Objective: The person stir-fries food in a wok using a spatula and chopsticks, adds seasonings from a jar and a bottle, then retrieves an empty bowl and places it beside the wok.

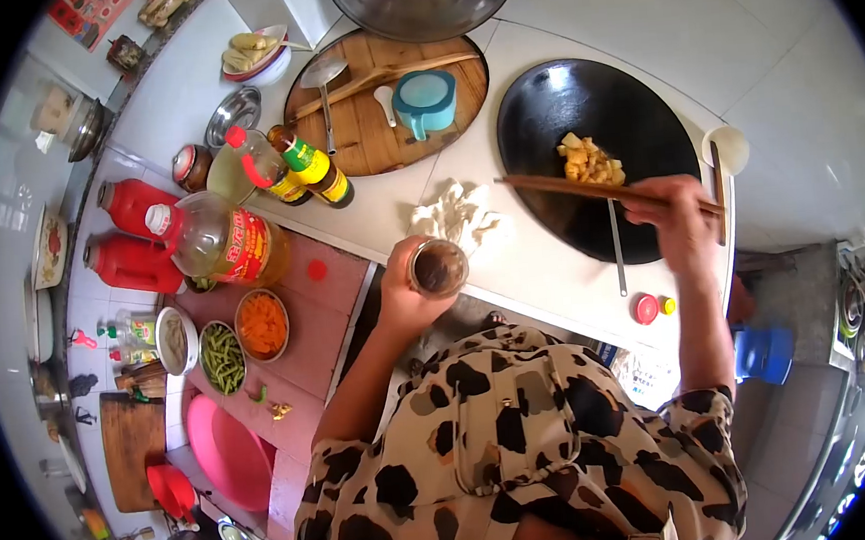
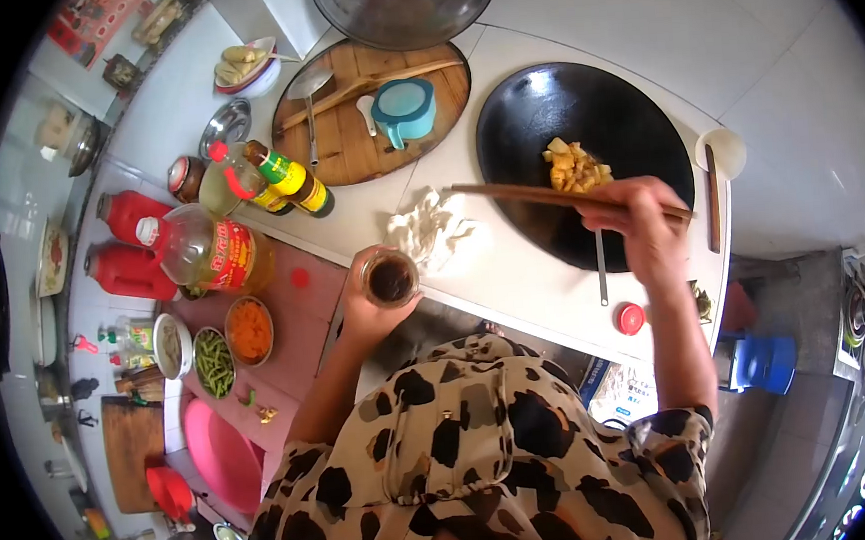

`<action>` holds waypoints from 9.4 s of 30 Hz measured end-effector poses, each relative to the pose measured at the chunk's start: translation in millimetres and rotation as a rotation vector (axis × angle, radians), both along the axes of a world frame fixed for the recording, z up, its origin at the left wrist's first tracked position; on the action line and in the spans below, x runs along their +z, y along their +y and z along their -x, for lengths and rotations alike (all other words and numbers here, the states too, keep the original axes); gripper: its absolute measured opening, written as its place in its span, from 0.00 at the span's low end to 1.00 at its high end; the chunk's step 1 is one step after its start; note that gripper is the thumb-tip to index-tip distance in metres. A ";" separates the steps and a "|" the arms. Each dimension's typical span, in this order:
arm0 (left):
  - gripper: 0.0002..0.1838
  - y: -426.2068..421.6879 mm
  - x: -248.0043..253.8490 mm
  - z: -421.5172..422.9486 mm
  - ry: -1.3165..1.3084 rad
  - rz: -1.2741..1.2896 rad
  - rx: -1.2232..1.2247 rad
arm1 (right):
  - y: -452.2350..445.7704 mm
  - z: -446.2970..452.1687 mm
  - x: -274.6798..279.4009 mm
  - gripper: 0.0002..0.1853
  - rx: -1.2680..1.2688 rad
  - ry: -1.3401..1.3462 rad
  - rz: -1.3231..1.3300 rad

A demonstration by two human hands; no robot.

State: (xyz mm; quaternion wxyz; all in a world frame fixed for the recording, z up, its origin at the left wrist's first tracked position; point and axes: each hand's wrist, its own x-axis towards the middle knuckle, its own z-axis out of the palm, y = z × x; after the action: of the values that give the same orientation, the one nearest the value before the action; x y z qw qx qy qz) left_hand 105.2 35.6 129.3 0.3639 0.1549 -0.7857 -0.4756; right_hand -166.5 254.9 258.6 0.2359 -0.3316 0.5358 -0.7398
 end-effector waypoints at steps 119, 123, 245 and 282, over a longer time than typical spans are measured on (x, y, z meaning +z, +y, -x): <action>0.32 -11.4 -39.5 241.0 -0.122 0.351 -0.044 | -15.0 117.3 -92.8 0.11 -0.016 -0.497 -0.164; 0.32 -7.7 -40.9 250.9 -0.168 0.289 -0.009 | 1.0 129.1 -102.9 0.10 -0.067 -0.565 -0.080; 0.32 -0.3 -47.3 250.4 -0.141 0.271 0.001 | 34.5 142.1 -94.4 0.10 -0.089 -0.561 -0.014; 0.29 -59.7 -100.0 141.3 -0.068 -0.267 0.457 | 49.7 220.1 -258.9 0.08 -0.225 0.139 -0.754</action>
State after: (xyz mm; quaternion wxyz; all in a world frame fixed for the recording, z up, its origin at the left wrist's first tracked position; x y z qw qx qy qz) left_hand -36.1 -24.1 29.4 0.4114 0.3908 -0.6724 -0.4753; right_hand -386.6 304.6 -0.3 0.2216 -0.2103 0.8174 -0.4884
